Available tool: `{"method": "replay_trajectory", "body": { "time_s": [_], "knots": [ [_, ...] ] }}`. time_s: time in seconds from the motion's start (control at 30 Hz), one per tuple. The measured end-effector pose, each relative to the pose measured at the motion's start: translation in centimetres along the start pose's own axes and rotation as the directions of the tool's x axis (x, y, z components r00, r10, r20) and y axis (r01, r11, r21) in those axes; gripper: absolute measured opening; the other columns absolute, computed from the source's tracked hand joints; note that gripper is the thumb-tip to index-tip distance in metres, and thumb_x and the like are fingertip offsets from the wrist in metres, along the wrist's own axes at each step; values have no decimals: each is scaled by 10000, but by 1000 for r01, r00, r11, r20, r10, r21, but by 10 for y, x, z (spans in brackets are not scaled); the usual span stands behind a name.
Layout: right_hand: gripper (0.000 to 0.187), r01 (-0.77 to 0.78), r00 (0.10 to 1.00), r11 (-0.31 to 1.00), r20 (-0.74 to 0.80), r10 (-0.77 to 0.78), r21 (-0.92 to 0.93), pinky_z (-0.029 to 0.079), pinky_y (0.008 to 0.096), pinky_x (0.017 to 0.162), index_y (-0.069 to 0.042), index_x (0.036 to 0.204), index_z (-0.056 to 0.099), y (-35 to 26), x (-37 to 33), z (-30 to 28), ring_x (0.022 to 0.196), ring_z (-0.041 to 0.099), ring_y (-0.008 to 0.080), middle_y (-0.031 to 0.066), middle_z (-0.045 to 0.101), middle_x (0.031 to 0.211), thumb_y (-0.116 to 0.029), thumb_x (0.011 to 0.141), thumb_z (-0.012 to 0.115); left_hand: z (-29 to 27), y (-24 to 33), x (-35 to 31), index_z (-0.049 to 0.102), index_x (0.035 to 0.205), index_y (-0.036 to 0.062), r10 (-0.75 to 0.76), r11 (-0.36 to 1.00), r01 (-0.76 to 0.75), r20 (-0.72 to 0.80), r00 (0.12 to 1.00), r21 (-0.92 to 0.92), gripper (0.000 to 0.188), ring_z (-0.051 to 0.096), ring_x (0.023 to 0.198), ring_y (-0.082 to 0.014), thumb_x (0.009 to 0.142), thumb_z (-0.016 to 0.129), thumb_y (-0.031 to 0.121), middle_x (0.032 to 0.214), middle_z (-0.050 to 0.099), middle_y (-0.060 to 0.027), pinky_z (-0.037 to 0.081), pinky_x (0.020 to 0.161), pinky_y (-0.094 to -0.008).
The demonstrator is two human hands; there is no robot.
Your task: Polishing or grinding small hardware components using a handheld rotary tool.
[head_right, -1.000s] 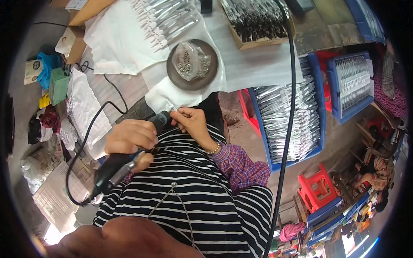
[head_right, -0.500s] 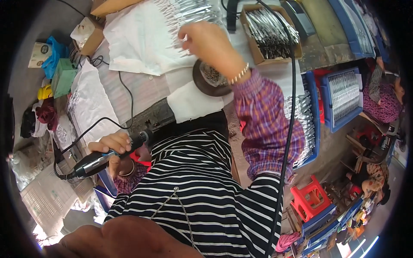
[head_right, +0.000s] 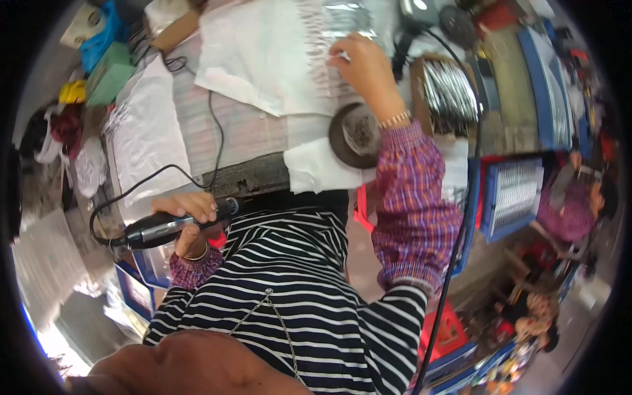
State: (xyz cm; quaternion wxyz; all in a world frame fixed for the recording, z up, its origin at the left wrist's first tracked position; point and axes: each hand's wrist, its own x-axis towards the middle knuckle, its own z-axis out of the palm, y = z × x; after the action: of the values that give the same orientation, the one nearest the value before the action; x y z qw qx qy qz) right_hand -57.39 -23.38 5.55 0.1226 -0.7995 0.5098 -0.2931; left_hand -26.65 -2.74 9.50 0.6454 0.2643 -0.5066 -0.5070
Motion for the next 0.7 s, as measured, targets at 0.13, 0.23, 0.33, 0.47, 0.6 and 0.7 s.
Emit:
{"method": "replay_trajectory", "body": {
  "time_s": [0.13, 0.23, 0.33, 0.47, 0.6, 0.7],
  "knots": [
    [151, 67, 997, 934, 14, -76, 350, 471, 303, 623, -26, 895, 603, -64, 16, -5, 715, 605, 237, 111, 609, 818, 48, 763, 600, -10, 0, -5, 466, 1005, 55, -37, 995, 36, -15, 999, -96, 392, 591, 702, -244, 700, 682, -61, 754, 605, -126, 474, 714, -406],
    [148, 70, 988, 894, 90, -122, 442, 476, 288, 645, -4, 874, 583, -118, 34, -2, 705, 590, 229, 104, 598, 813, 91, 766, 548, -15, 9, -5, 505, 922, 49, -83, 993, 79, -43, 996, -93, 370, 608, 711, -223, 642, 689, -107, 746, 611, -124, 494, 651, -351],
    [158, 144, 952, 833, 155, -264, 534, 467, 292, 620, -4, 851, 591, -167, 60, 16, 687, 587, 237, 104, 592, 808, 102, 761, 516, -25, 25, -17, 483, 968, 61, -95, 992, 94, -13, 995, -82, 379, 606, 701, -249, 683, 689, -80, 754, 610, -126, 459, 666, -397],
    [191, 278, 887, 808, 184, -423, 519, 461, 328, 610, -31, 865, 617, -211, 99, 71, 697, 593, 280, 111, 606, 839, 83, 746, 521, -37, 31, -29, 502, 922, 52, -74, 984, 57, -92, 993, -171, 336, 603, 660, -239, 672, 675, -90, 737, 614, -128, 460, 616, -379],
    [189, 333, 827, 795, 248, -504, 507, 474, 385, 667, -53, 932, 635, -263, 138, 141, 767, 599, 316, 124, 622, 893, -19, 753, 585, -47, 42, -36, 488, 837, 48, -73, 991, 50, -187, 980, -122, 296, 588, 576, -197, 660, 671, -105, 652, 549, -83, 455, 533, -303],
    [228, 456, 786, 776, 212, -581, 437, 477, 396, 712, -45, 979, 631, -297, 164, 203, 820, 605, 306, 133, 625, 928, -70, 752, 629, -60, 50, -42, 485, 854, 54, -87, 984, 53, -196, 977, -170, 295, 582, 589, -196, 678, 655, -111, 650, 537, -81, 438, 530, -304]
  ]
}}
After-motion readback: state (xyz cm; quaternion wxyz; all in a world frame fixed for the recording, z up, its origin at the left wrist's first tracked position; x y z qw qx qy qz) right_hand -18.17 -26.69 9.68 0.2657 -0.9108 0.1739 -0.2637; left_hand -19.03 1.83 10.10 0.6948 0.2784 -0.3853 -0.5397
